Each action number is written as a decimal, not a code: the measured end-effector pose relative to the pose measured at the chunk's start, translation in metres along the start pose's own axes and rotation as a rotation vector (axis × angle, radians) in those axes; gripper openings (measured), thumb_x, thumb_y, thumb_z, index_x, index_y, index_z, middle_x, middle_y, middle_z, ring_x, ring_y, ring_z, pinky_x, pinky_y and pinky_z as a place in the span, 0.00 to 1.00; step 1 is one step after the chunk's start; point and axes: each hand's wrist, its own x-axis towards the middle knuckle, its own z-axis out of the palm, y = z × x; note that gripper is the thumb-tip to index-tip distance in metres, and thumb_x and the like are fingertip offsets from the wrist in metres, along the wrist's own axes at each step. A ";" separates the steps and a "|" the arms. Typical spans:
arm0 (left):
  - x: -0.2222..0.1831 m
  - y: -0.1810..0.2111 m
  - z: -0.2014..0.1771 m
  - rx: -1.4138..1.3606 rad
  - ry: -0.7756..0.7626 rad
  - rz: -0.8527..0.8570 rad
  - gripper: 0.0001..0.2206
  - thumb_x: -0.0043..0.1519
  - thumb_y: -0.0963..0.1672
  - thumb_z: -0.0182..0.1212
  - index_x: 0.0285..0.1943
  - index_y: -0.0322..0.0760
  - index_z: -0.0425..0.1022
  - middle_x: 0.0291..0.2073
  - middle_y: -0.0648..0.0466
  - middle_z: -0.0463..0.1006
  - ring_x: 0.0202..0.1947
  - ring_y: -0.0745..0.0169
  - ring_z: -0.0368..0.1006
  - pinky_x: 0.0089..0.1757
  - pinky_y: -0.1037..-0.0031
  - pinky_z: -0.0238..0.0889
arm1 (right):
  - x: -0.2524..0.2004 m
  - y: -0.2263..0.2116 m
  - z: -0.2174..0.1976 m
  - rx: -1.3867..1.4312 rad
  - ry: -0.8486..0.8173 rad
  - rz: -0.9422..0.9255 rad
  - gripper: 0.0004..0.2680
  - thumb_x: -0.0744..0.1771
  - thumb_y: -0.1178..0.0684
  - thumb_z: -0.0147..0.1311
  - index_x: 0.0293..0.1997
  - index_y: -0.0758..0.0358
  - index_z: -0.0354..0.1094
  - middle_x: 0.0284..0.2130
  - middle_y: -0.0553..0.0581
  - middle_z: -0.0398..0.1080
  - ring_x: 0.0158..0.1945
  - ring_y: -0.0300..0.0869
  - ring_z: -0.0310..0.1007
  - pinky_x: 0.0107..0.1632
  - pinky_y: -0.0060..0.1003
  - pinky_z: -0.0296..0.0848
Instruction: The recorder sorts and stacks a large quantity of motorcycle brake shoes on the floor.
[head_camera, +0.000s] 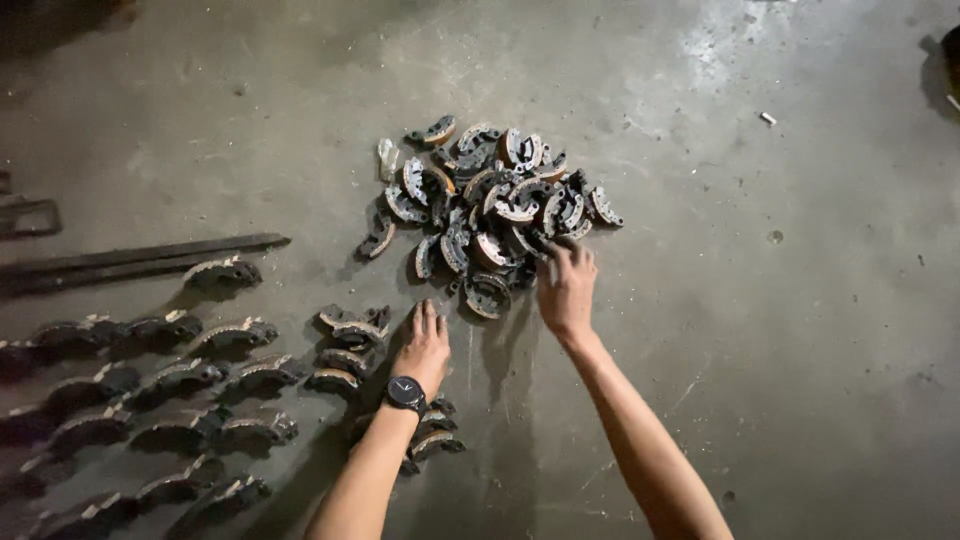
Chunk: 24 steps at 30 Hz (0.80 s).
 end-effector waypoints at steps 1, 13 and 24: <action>-0.004 0.004 -0.013 -0.055 -0.048 -0.007 0.39 0.53 0.42 0.66 0.75 0.26 0.54 0.74 0.34 0.41 0.74 0.35 0.40 0.65 0.56 0.52 | -0.003 -0.008 -0.001 -0.070 -0.012 -0.049 0.15 0.66 0.59 0.61 0.58 0.64 0.67 0.59 0.66 0.65 0.63 0.58 0.62 0.66 0.55 0.60; 0.009 -0.016 0.049 -0.032 0.203 0.046 0.24 0.60 0.36 0.52 0.68 0.27 0.63 0.74 0.34 0.49 0.72 0.34 0.49 0.63 0.56 0.59 | 0.080 -0.023 0.034 -0.331 -0.404 -0.150 0.24 0.67 0.38 0.51 0.70 0.54 0.55 0.73 0.68 0.45 0.77 0.62 0.36 0.69 0.69 0.44; 0.003 -0.009 0.030 -0.019 0.101 0.016 0.29 0.56 0.35 0.52 0.71 0.29 0.60 0.74 0.35 0.48 0.74 0.35 0.46 0.63 0.57 0.56 | 0.040 0.014 -0.004 -0.291 -0.474 -0.172 0.25 0.69 0.39 0.47 0.75 0.53 0.49 0.72 0.64 0.50 0.77 0.59 0.39 0.70 0.72 0.38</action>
